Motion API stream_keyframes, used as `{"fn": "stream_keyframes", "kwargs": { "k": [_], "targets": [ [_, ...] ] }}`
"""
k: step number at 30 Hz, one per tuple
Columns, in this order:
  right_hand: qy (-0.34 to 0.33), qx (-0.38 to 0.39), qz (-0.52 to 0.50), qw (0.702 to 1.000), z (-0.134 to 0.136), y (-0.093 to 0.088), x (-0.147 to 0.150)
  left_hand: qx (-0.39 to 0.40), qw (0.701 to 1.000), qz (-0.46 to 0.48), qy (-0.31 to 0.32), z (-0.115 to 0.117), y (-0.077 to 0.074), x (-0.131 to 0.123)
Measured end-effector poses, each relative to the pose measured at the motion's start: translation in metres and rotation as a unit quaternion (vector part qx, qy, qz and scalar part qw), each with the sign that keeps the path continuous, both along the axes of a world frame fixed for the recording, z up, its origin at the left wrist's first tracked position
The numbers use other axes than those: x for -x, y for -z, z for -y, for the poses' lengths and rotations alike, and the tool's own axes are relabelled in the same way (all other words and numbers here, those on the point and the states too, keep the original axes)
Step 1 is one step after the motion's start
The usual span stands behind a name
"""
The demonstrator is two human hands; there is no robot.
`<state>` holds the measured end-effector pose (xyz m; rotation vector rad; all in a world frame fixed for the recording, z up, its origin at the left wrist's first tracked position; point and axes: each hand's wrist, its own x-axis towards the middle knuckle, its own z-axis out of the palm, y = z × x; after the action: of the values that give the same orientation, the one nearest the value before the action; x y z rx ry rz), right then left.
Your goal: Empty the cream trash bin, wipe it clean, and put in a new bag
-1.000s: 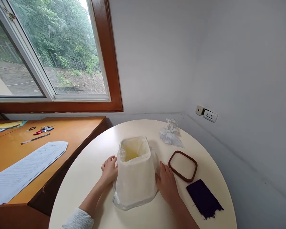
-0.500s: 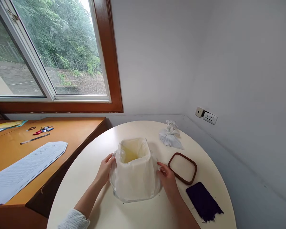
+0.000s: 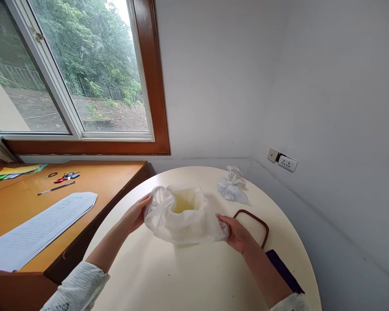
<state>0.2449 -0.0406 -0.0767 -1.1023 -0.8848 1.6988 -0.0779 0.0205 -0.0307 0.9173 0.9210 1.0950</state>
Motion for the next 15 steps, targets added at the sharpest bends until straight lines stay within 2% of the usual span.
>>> {"fn": "stream_keyframes", "kwargs": {
  "k": [7, 12, 15],
  "targets": [
    [0.071, -0.123, -0.010, 0.990, -0.012, -0.035, -0.018, -0.050, 0.998, 0.018, 0.022, -0.003, -0.029, 0.015],
    [0.093, -0.171, -0.042, 0.980, -0.012, -0.041, -0.028, -0.091, 0.995, 0.045, 0.002, 0.001, -0.035, 0.024],
    [0.092, -0.172, -0.045, 0.980, -0.007, -0.040, -0.037, -0.087, 0.995, 0.034, 0.017, 0.006, -0.035, 0.034]
  ]
}}
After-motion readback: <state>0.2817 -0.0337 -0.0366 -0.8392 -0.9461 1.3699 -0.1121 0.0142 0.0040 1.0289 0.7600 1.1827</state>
